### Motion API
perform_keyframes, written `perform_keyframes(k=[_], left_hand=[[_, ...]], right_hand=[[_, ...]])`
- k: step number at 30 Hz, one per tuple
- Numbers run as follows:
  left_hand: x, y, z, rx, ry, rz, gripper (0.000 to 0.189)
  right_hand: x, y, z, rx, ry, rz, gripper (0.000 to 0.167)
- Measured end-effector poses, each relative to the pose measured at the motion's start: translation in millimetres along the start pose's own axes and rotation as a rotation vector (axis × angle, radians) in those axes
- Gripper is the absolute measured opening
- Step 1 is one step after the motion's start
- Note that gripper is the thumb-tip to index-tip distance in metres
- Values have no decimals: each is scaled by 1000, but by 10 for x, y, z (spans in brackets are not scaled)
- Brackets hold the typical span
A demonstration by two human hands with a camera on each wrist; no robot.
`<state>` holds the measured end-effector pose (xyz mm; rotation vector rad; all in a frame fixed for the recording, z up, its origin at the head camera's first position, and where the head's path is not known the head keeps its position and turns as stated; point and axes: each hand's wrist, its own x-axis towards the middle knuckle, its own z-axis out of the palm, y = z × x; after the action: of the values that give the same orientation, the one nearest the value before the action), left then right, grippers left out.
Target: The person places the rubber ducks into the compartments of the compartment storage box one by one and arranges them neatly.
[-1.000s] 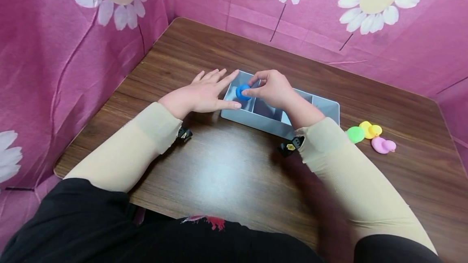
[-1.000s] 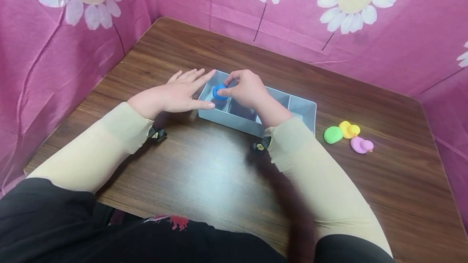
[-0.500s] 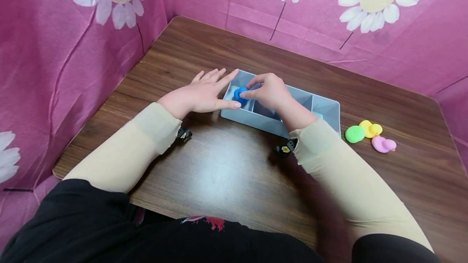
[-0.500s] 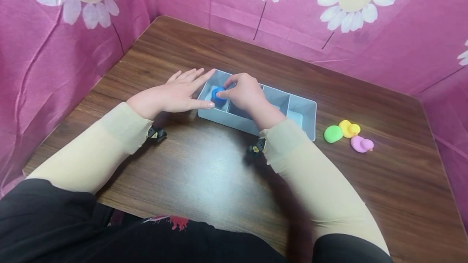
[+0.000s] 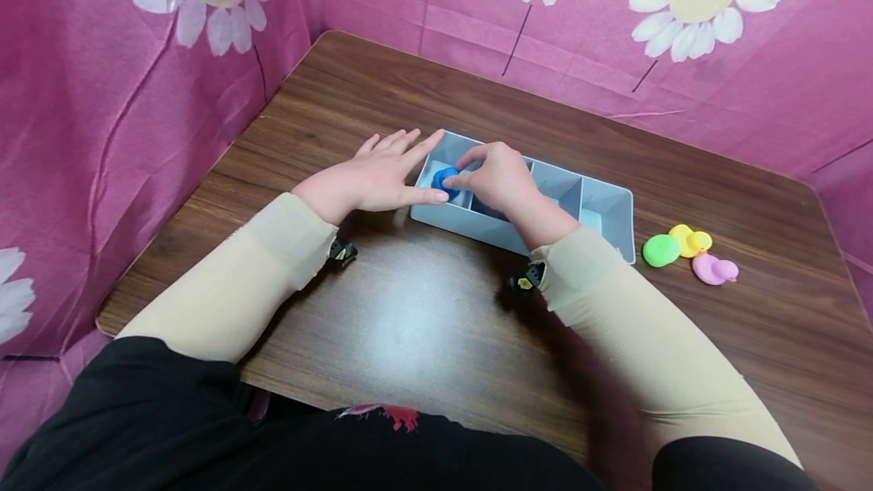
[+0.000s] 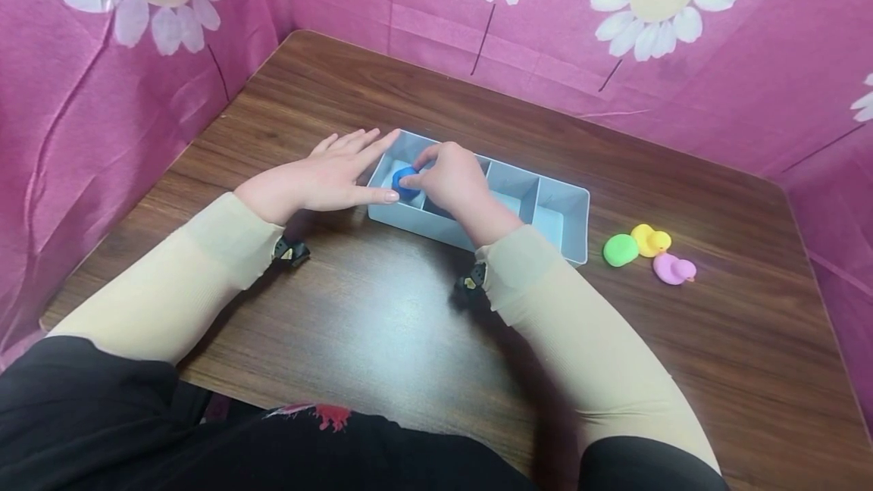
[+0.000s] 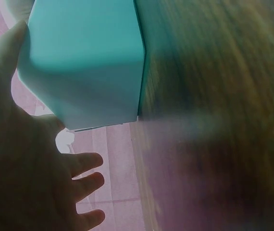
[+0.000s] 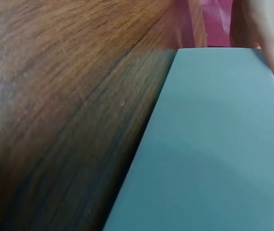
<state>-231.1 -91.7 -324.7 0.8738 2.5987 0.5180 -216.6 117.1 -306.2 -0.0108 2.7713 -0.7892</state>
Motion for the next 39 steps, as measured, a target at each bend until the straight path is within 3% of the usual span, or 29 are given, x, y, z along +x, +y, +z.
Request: perform_keyframes(k=[14,19,25,29,33,39], left_hand=[[76,65,19,8,-25,47,98],[110,78,35,7,-26,62,98],[119,53,38,7,-23,76,98],[73,-10,15,4,-25,73,97],[12,-78,-18,1,-32,67,96],[-49,-168,-54,3,-31,59,97]], right_hand=[[-111,76,-51,26,27,42,36],[-276,123,-360,150,70,35,44],[-707,334,-919,272,181,29,51],[-1029,745,-1246,277,215,47,48],[-1368,1368,-1513,223,228,64,47],[-1766,2378,-1597,235,249,111,48]])
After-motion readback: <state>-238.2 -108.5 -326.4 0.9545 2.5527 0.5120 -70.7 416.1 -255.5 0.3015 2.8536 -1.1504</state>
